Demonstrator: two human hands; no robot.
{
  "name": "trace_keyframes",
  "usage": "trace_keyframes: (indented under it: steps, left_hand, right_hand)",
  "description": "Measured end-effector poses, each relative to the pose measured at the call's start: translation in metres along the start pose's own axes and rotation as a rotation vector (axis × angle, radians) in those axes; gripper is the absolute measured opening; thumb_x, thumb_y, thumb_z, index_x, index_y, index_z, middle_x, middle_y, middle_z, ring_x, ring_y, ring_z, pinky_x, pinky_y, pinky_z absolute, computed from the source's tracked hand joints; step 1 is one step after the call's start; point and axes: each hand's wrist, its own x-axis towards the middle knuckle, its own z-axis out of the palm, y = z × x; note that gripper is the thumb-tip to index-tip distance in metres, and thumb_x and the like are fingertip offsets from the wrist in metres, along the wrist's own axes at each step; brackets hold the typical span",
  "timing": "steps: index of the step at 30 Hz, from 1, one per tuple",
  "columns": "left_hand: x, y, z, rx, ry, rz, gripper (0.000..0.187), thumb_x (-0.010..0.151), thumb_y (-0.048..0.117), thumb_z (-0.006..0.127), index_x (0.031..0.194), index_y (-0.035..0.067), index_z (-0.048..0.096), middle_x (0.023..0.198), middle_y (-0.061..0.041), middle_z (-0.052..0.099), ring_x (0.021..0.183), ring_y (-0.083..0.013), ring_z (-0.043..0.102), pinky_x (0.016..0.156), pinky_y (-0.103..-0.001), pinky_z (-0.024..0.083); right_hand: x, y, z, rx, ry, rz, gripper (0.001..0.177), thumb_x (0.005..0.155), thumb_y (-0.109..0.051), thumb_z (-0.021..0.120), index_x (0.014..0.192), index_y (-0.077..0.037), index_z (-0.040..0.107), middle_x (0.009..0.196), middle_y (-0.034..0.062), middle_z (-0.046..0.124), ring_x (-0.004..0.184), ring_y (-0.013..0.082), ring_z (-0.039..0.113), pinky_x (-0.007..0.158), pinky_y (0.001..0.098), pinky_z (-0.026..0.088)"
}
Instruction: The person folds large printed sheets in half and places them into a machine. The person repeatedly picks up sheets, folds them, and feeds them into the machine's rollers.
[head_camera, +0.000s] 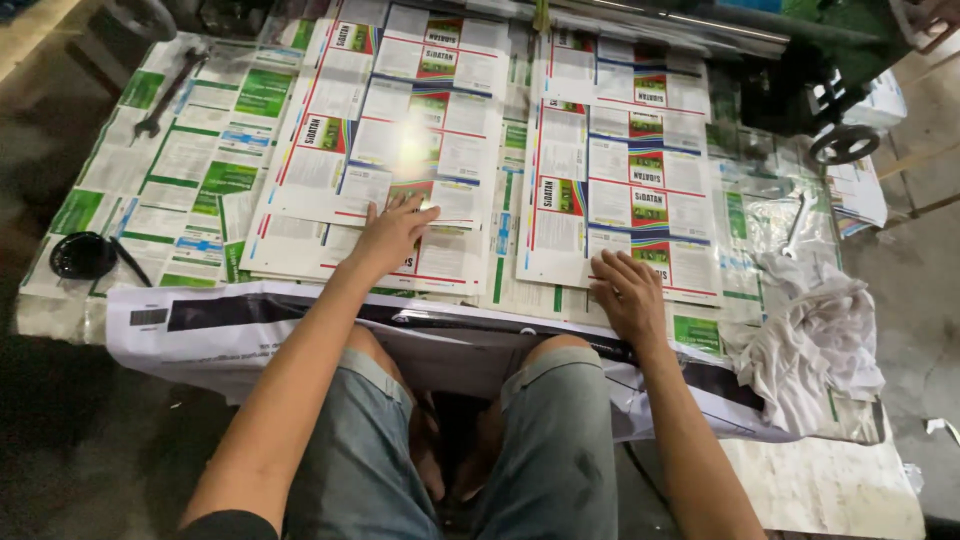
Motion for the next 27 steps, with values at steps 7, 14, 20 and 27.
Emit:
trace_keyframes:
  steps: [7, 14, 20, 27]
  left_hand:
    - [0.023, 0.001, -0.006, 0.012, -0.006, -0.02, 0.038, 0.102, 0.023, 0.054, 0.138, 0.029, 0.061, 0.161, -0.007, 0.042, 0.15, -0.0353, 0.033, 0.115, -0.074, 0.021]
    - [0.04, -0.004, -0.011, 0.022, -0.079, -0.04, 0.038, 0.103, 0.025, 0.054, 0.14, 0.031, 0.06, 0.163, -0.006, 0.037, 0.151, -0.0348, 0.03, 0.117, -0.072, 0.02]
    - [0.058, -0.008, -0.012, 0.05, -0.102, -0.025, 0.043, 0.101, 0.019, 0.056, 0.143, 0.03, 0.057, 0.164, -0.007, 0.034, 0.152, -0.0357, 0.028, 0.117, -0.071, 0.021]
    - [0.087, -0.019, -0.002, 0.133, -0.069, -0.02, 0.053, 0.099, 0.015, 0.058, 0.15, 0.028, 0.049, 0.166, -0.01, 0.029, 0.152, -0.0398, 0.026, 0.116, -0.072, 0.022]
  right_hand:
    - [0.014, 0.004, -0.017, 0.016, -0.08, -0.036, 0.047, 0.081, -0.026, 0.078, 0.126, -0.012, 0.073, 0.138, 0.0127, 0.066, 0.129, 0.0326, 0.059, 0.106, 0.0476, 0.043]
    - [0.032, 0.022, -0.026, -0.068, -0.281, -0.224, 0.022, 0.093, -0.014, 0.069, 0.114, -0.011, 0.073, 0.113, 0.0097, 0.076, 0.104, 0.0296, 0.072, 0.087, 0.042, 0.058]
    - [0.036, 0.008, -0.03, -0.213, -0.277, -0.151, 0.008, 0.095, -0.017, 0.068, 0.095, -0.009, 0.068, 0.088, 0.0081, 0.075, 0.082, 0.0257, 0.073, 0.076, 0.0405, 0.057]
    - [0.04, -0.015, -0.036, -0.358, -0.206, -0.179, 0.006, 0.092, -0.012, 0.067, 0.095, -0.007, 0.068, 0.092, 0.0085, 0.074, 0.085, 0.0252, 0.072, 0.079, 0.0401, 0.054]
